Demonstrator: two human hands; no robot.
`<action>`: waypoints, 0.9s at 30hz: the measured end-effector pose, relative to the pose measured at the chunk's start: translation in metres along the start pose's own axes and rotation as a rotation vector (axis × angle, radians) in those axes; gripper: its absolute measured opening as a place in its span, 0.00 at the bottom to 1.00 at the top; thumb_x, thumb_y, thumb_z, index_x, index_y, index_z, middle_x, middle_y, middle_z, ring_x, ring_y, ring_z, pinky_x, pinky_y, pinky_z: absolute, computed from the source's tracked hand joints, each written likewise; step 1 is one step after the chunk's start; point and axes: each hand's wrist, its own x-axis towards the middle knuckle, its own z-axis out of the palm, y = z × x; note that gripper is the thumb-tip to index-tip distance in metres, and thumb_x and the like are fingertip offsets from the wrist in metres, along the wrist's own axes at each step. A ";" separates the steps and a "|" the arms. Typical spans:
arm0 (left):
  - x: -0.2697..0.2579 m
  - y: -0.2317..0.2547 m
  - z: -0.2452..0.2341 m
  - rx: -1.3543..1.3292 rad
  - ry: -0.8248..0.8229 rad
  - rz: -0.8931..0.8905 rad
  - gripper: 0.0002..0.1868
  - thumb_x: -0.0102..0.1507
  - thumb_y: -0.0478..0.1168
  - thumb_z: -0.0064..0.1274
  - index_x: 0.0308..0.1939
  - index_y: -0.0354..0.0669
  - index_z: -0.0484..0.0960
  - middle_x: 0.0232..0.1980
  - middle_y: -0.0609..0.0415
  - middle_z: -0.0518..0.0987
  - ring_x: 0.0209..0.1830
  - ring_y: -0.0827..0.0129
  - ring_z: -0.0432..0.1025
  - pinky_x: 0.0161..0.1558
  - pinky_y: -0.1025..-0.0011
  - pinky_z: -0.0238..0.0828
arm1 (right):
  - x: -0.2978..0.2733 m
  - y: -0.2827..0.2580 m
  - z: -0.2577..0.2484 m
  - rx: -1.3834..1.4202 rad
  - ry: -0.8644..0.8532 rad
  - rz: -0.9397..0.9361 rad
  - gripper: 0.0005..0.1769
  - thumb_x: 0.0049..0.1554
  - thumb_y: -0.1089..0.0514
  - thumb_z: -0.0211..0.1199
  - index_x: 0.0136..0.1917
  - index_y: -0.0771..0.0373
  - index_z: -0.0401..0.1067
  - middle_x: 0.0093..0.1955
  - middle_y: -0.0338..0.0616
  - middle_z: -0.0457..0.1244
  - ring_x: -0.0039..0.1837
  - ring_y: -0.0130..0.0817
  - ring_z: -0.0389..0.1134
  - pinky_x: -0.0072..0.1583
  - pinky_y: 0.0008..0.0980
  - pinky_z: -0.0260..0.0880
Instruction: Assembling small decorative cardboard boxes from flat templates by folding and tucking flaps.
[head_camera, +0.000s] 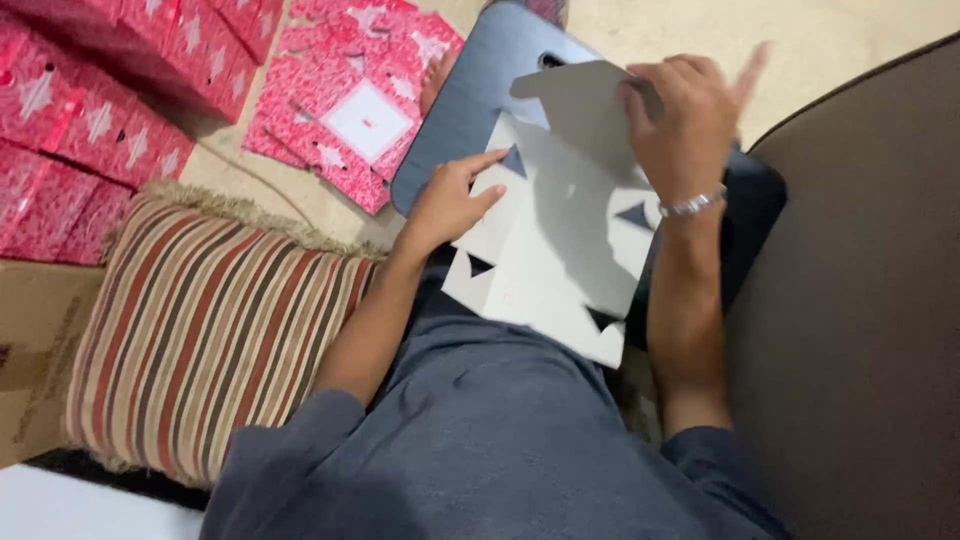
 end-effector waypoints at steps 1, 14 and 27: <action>-0.001 0.000 0.002 0.001 -0.011 -0.003 0.28 0.65 0.44 0.53 0.70 0.52 0.74 0.71 0.58 0.75 0.70 0.62 0.70 0.64 0.64 0.67 | -0.008 -0.012 -0.010 -0.002 -0.005 0.010 0.08 0.66 0.60 0.82 0.57 0.54 0.85 0.52 0.40 0.73 0.59 0.42 0.72 0.74 0.77 0.27; -0.008 -0.002 -0.009 0.161 0.073 0.122 0.27 0.61 0.45 0.61 0.64 0.45 0.78 0.52 0.45 0.83 0.52 0.48 0.77 0.51 0.53 0.72 | -0.063 -0.076 0.020 0.239 -0.556 0.121 0.38 0.54 0.23 0.60 0.57 0.57 0.73 0.81 0.52 0.52 0.82 0.56 0.47 0.73 0.76 0.40; 0.049 0.012 0.030 0.866 0.025 0.416 0.34 0.74 0.59 0.34 0.81 0.48 0.56 0.84 0.60 0.50 0.85 0.60 0.36 0.70 0.26 0.14 | -0.076 -0.096 0.052 0.211 -0.329 0.230 0.39 0.63 0.43 0.60 0.82 0.54 0.53 0.84 0.39 0.51 0.85 0.48 0.40 0.77 0.72 0.25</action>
